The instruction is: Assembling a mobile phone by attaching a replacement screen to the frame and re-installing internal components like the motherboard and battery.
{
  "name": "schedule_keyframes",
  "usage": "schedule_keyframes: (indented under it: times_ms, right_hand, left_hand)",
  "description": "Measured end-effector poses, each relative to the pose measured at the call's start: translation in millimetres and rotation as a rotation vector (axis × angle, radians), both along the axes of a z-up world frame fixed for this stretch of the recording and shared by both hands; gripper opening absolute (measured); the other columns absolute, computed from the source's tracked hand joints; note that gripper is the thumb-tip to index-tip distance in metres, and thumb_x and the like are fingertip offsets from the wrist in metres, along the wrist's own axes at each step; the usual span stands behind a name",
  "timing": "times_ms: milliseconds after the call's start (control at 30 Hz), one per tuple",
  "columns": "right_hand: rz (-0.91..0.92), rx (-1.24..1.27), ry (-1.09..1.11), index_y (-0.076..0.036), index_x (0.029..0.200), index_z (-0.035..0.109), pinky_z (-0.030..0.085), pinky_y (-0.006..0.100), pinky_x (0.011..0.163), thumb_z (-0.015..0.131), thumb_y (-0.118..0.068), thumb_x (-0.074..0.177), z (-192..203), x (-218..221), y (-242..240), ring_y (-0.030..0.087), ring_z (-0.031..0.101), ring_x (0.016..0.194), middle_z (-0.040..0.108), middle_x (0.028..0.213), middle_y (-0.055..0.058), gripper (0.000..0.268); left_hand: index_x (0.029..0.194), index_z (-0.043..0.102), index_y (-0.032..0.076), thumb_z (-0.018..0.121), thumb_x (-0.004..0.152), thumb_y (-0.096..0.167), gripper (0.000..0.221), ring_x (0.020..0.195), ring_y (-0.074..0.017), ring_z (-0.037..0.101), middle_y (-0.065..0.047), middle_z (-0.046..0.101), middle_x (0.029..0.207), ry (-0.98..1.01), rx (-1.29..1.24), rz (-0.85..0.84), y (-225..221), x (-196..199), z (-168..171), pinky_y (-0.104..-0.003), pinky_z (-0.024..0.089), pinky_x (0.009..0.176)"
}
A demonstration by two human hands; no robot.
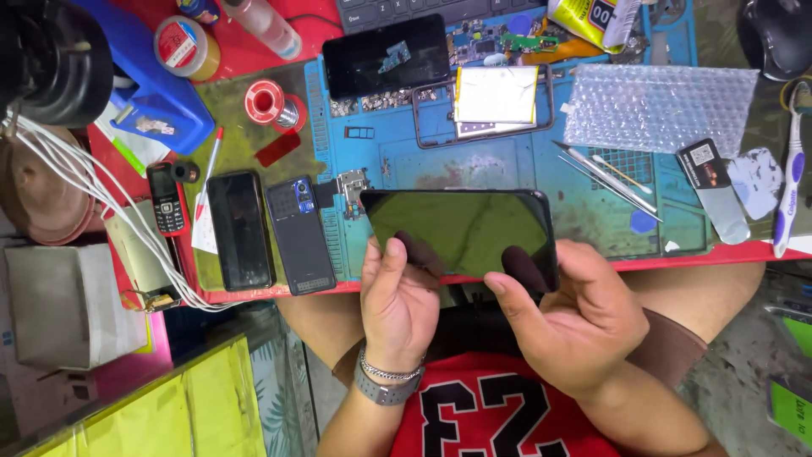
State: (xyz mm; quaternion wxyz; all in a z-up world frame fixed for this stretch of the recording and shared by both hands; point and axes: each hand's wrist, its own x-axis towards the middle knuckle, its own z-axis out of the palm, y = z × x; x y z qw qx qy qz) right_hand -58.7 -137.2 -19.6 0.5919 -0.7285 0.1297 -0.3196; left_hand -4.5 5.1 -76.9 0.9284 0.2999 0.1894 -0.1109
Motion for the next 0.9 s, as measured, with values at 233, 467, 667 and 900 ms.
schedule_keyframes:
  times_ms: [233,467,667,900]
  right_hand:
    - [-0.040,-0.114,-0.001,0.012,0.096,0.060,0.050,0.031,0.065,0.081,0.000,0.082,10.0,-2.2,-1.4,0.021,0.058,0.071,0.064,0.082,0.018,0.028]
    - [-0.069,-0.215,-0.033,0.013,0.094,0.060,0.048,0.032,0.060,0.083,0.000,0.081,5.5,-6.0,-2.7,0.022,0.055,0.066,0.061,0.077,0.019,0.030]
    - [-0.085,-0.272,-0.026,0.013,0.092,0.060,0.048,0.032,0.059,0.084,-0.002,0.080,-0.3,-9.2,-3.5,0.022,0.053,0.064,0.061,0.076,0.021,0.031]
    - [-0.121,-0.333,-0.029,0.014,0.092,0.061,0.052,0.034,0.062,0.083,-0.003,0.082,-0.4,-8.1,-2.1,0.024,0.058,0.065,0.064,0.078,0.024,0.030]
  left_hand:
    - [0.122,0.062,0.014,0.066,0.101,0.008,0.022,0.092,-0.0172,0.066,0.000,0.072,0.102,-0.034,-0.081,-0.069,7.0,-7.1,-12.1,-0.033,0.057,0.086]
    - [0.121,0.064,0.013,0.066,0.100,0.004,0.023,0.102,-0.0106,0.068,-0.001,0.072,0.109,-0.021,-0.171,-0.072,12.4,-8.5,-17.4,-0.024,0.054,0.097]
    - [0.122,0.064,0.016,0.068,0.098,0.003,0.027,0.100,-0.0068,0.068,0.003,0.073,0.106,0.017,-0.184,-0.066,14.4,-9.1,-19.5,-0.021,0.055,0.091]
    - [0.124,0.064,0.016,0.067,0.098,0.002,0.029,0.102,-0.0073,0.067,0.004,0.071,0.108,0.024,-0.179,-0.059,16.0,-10.0,-23.3,-0.019,0.056,0.089]
